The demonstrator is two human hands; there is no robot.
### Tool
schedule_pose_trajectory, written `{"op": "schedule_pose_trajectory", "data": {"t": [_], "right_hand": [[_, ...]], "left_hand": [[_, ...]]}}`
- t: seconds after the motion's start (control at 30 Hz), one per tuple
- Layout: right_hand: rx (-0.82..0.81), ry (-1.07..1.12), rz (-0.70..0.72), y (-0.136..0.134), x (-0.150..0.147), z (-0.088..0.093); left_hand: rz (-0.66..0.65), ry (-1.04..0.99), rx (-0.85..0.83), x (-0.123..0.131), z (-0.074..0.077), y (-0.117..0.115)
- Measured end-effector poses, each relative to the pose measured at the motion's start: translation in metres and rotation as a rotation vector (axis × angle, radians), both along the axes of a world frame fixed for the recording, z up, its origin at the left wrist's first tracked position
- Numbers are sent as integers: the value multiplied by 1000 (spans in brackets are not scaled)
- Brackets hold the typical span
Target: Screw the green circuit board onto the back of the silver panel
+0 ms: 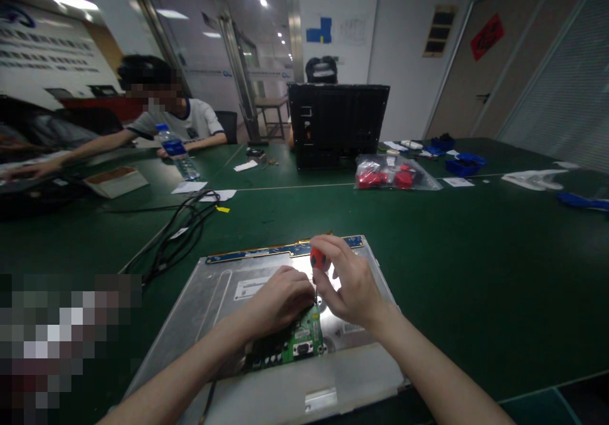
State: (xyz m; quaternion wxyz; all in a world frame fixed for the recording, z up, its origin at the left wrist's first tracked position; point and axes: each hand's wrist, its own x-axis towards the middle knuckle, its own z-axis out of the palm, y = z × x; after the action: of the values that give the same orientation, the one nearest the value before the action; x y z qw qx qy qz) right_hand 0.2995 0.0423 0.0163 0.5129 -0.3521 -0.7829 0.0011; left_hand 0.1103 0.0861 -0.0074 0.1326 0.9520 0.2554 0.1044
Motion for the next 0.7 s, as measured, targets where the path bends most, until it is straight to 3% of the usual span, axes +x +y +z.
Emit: {"op": "schedule_pose_trajectory", "data": {"t": [0.43, 0.7], "right_hand": [[100, -26, -82, 4, 0, 1], [32, -59, -37, 1, 0, 2]], "left_hand": [[-7, -13, -18, -2, -1, 1], [-5, -4, -15, 0, 0, 0]]}}
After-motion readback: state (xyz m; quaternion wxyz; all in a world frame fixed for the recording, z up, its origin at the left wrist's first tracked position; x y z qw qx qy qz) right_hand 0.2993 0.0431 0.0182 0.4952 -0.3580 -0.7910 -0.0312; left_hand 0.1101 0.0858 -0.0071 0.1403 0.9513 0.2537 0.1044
